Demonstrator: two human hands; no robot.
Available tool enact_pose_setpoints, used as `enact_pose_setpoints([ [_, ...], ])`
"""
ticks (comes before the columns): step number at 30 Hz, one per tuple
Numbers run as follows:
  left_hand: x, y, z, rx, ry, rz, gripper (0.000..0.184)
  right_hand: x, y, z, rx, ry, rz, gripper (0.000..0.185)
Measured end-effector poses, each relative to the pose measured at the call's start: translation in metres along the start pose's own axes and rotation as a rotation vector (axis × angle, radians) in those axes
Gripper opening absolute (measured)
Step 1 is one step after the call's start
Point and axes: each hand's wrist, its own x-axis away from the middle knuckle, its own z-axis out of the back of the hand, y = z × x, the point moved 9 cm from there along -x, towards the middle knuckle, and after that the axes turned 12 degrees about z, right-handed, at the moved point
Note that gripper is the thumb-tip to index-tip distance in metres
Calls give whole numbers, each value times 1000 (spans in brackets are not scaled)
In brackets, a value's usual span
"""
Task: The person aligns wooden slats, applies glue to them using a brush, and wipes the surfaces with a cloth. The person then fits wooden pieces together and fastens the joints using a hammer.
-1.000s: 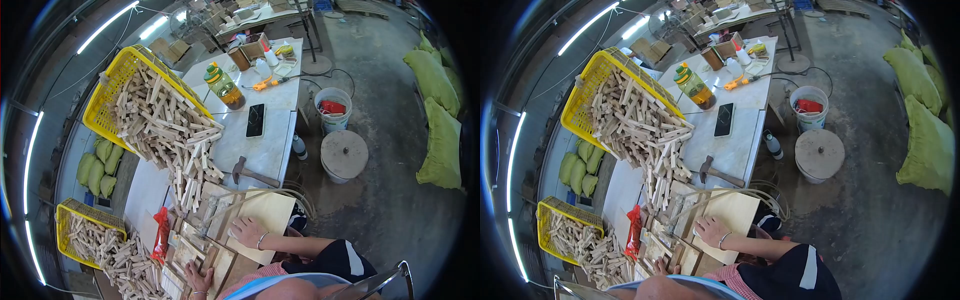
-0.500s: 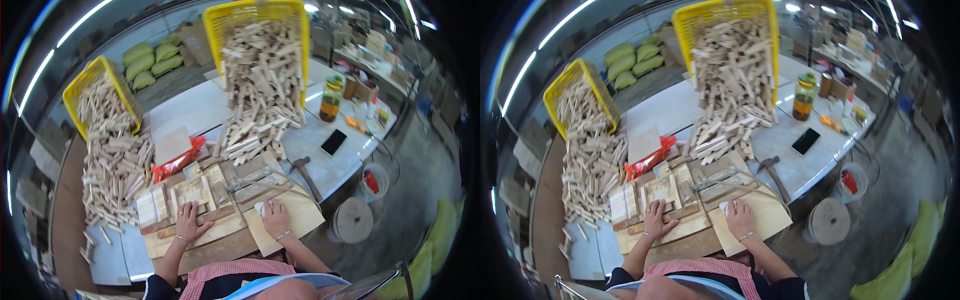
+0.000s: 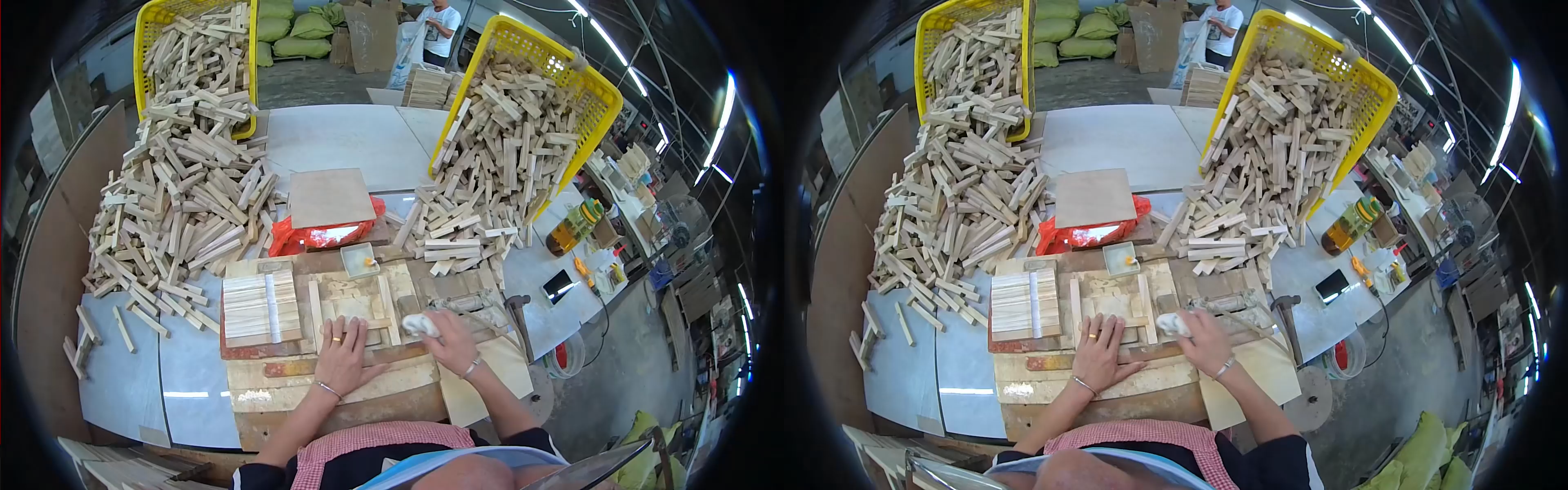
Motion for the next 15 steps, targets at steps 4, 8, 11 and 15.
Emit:
enact_pose_setpoints([
  [4,-1,-1,2,29,-18,10,86,-21,4,-58,77,-235,33,43],
  [8,1,-3,-2,22,-20,9,86,-33,12,-62,110,-227,33,45],
  [11,0,-4,-2,-2,-17,10,88,-10,6,-62,-6,-306,-2,46],
  [15,1,-2,-3,2,-38,11,88,-13,2,-62,52,-291,2,46],
])
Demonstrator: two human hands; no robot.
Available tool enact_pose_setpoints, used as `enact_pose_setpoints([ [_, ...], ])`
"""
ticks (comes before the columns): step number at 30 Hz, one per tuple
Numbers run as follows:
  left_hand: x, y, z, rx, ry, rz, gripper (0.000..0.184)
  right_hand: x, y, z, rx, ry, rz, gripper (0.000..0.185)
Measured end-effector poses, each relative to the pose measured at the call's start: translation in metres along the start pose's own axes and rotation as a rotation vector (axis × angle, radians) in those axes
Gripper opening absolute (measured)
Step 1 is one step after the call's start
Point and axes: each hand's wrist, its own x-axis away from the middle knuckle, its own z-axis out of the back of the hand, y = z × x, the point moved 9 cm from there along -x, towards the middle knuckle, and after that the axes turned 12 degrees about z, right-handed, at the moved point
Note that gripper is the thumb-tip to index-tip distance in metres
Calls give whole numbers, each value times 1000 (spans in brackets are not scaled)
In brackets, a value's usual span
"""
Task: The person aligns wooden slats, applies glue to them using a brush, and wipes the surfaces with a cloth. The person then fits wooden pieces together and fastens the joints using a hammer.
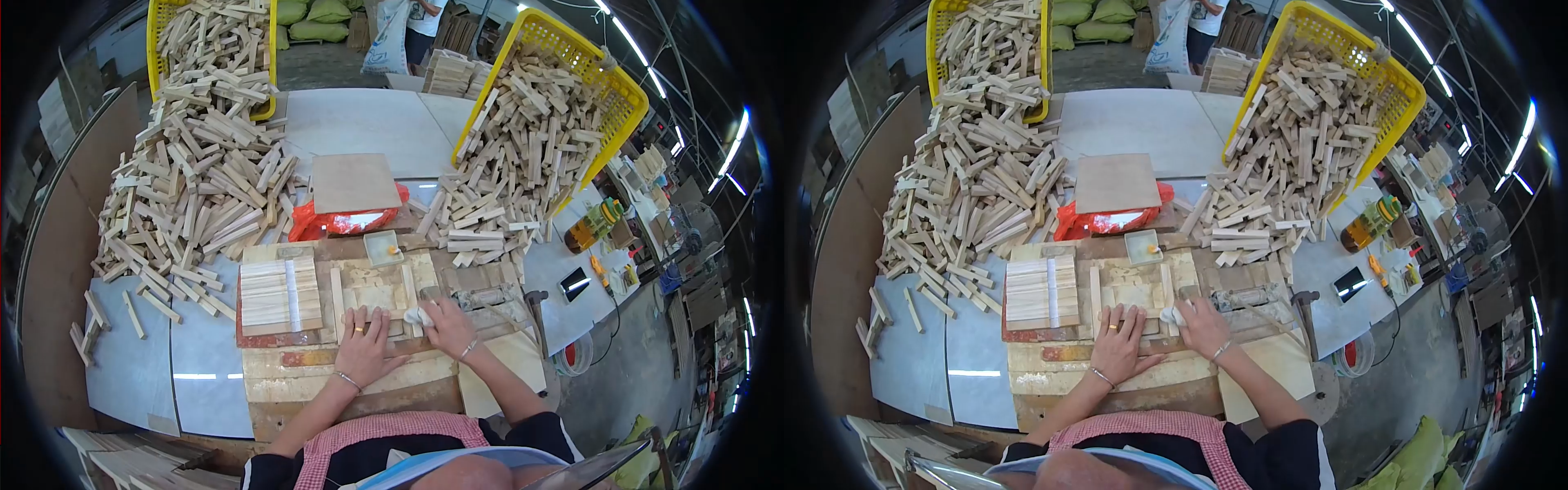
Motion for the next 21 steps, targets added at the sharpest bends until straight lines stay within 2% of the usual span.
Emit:
enact_pose_setpoints([
  [3,-1,-2,-10,17,5,-6,88,-13,6,-1,45,76,71,46],
  [6,5,1,-18,70,66,16,83,-24,27,-13,39,6,6,43],
  [8,6,6,-7,87,54,22,79,-51,-5,21,-115,128,65,41],
  [10,7,6,-8,65,55,47,74,-69,-35,26,-199,169,184,41],
  [12,14,6,-14,40,75,46,70,-82,-67,13,-242,102,248,40],
  [14,22,0,-45,84,-85,97,62,-93,-88,-7,-273,47,319,39],
  [16,25,2,-41,95,-41,84,59,-99,-94,-51,-113,-142,353,35],
  [19,23,3,-31,142,111,49,58,-112,-88,-55,-47,-5,344,24],
  [21,18,9,-20,59,105,16,60,-120,-83,-55,-43,-37,289,24],
])
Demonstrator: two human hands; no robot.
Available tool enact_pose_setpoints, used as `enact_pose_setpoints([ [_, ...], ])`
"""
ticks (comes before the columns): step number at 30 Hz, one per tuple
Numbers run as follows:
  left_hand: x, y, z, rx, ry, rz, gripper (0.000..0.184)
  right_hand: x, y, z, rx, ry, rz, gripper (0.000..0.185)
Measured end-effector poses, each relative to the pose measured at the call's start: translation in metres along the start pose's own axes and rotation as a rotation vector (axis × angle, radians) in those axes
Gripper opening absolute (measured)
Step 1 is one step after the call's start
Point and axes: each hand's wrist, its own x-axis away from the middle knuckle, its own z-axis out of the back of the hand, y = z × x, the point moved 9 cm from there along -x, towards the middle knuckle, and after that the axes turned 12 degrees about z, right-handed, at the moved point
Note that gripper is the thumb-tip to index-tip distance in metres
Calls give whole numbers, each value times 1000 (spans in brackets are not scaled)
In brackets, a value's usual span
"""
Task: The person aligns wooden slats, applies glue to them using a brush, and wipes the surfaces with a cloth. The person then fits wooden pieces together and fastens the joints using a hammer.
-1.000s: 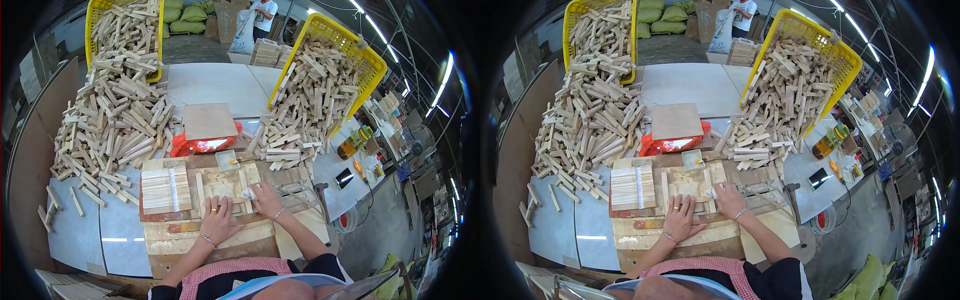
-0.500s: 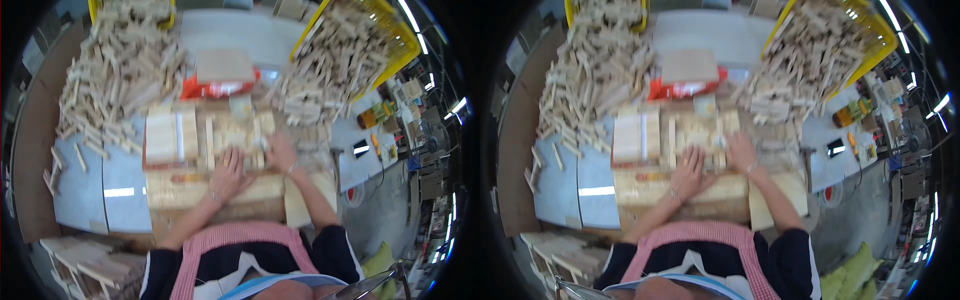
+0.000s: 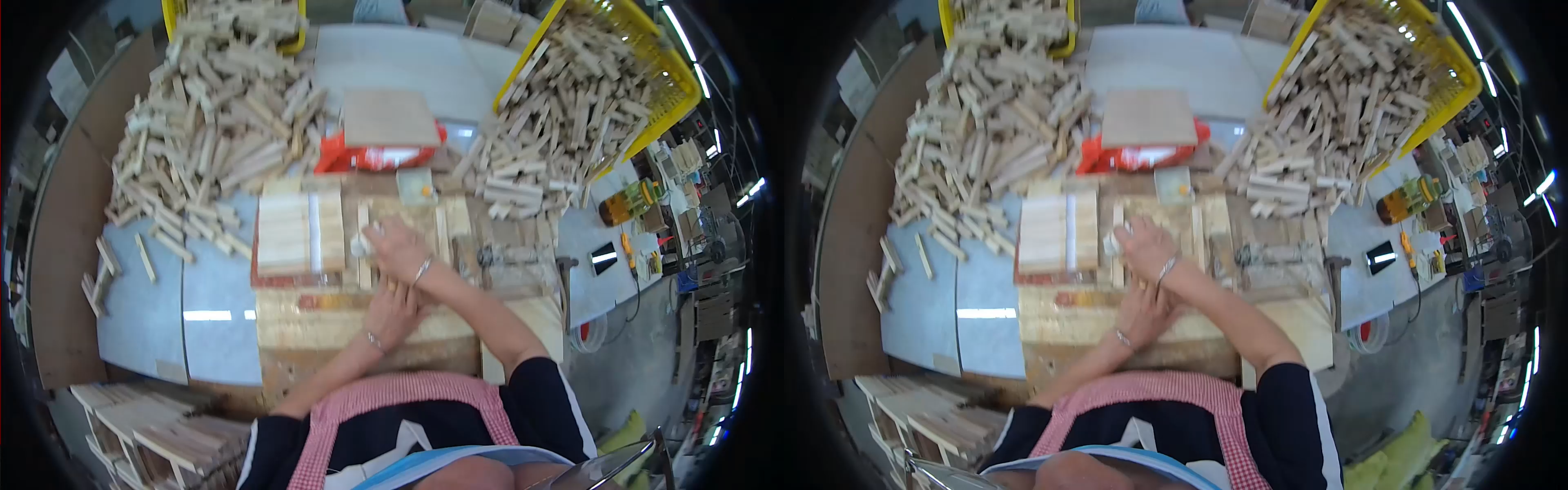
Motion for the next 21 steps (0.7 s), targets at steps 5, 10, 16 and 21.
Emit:
enact_pose_setpoints([
  [5,7,-4,-11,37,-16,1,63,11,-14,-7,-124,-218,-9,27],
  [10,-3,1,12,42,18,-33,57,20,-4,7,-148,47,-35,31],
  [16,-34,-13,38,-45,82,-89,33,95,32,79,-304,357,-251,40],
  [21,-48,-30,31,-84,0,-22,19,171,49,112,-244,467,-378,41],
])
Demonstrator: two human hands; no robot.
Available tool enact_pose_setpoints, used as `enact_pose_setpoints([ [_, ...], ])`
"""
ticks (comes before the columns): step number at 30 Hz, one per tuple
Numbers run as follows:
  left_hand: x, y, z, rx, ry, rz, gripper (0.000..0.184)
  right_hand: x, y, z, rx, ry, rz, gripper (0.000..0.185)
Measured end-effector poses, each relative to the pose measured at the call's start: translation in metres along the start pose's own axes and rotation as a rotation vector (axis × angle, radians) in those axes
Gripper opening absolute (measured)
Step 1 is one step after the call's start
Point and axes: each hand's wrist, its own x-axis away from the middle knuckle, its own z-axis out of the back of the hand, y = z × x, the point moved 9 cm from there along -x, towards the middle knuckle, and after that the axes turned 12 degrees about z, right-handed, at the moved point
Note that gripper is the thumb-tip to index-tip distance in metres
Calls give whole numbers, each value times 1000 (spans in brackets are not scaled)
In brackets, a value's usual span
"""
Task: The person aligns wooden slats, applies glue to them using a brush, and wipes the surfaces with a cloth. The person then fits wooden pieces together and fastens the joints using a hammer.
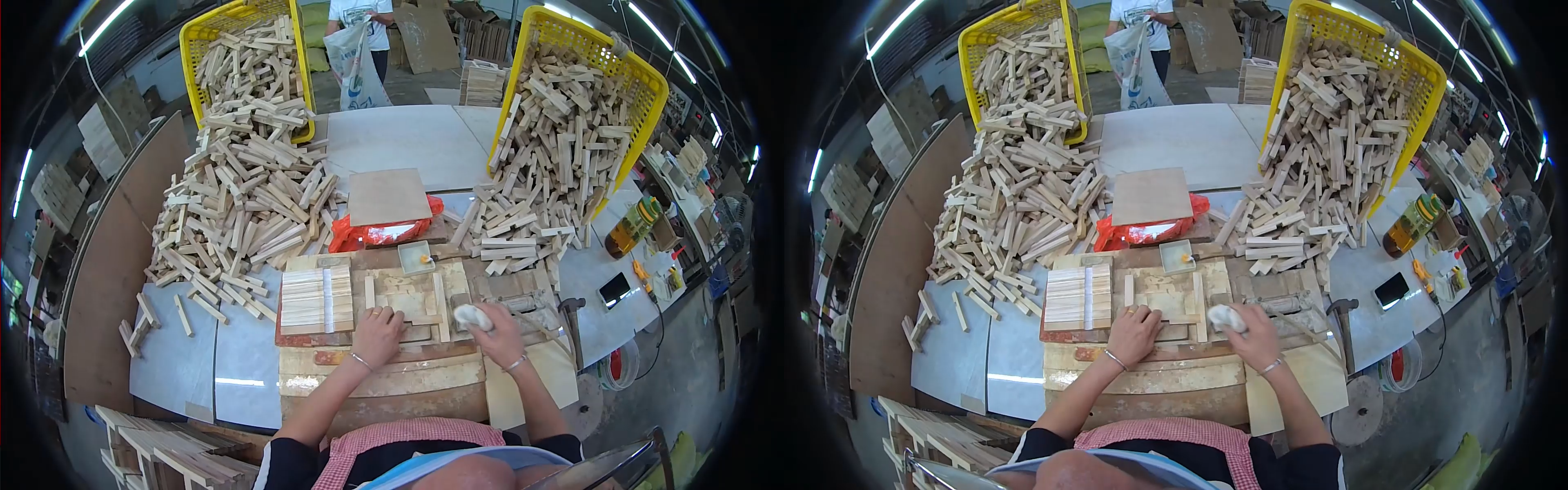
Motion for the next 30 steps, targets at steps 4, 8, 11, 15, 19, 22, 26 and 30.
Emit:
enact_pose_setpoints([
  [4,-5,-3,-7,-23,-21,13,13,27,12,30,34,92,-11,38],
  [8,-2,0,-2,-51,21,27,11,44,17,37,-30,99,-76,39],
  [11,-2,0,-2,-54,40,40,11,50,14,44,-3,111,-40,39],
  [15,-9,-2,-6,-19,19,65,11,61,17,56,-1,147,-65,39],
  [19,-2,-1,-1,-28,-18,53,15,76,24,57,3,158,-113,38],
  [22,2,3,6,-22,-21,11,19,83,25,56,-6,128,-135,38],
  [26,8,7,2,-48,-13,10,34,95,19,55,-20,125,-144,38],
  [30,12,17,7,-87,-37,56,45,113,10,42,33,68,-65,39],
])
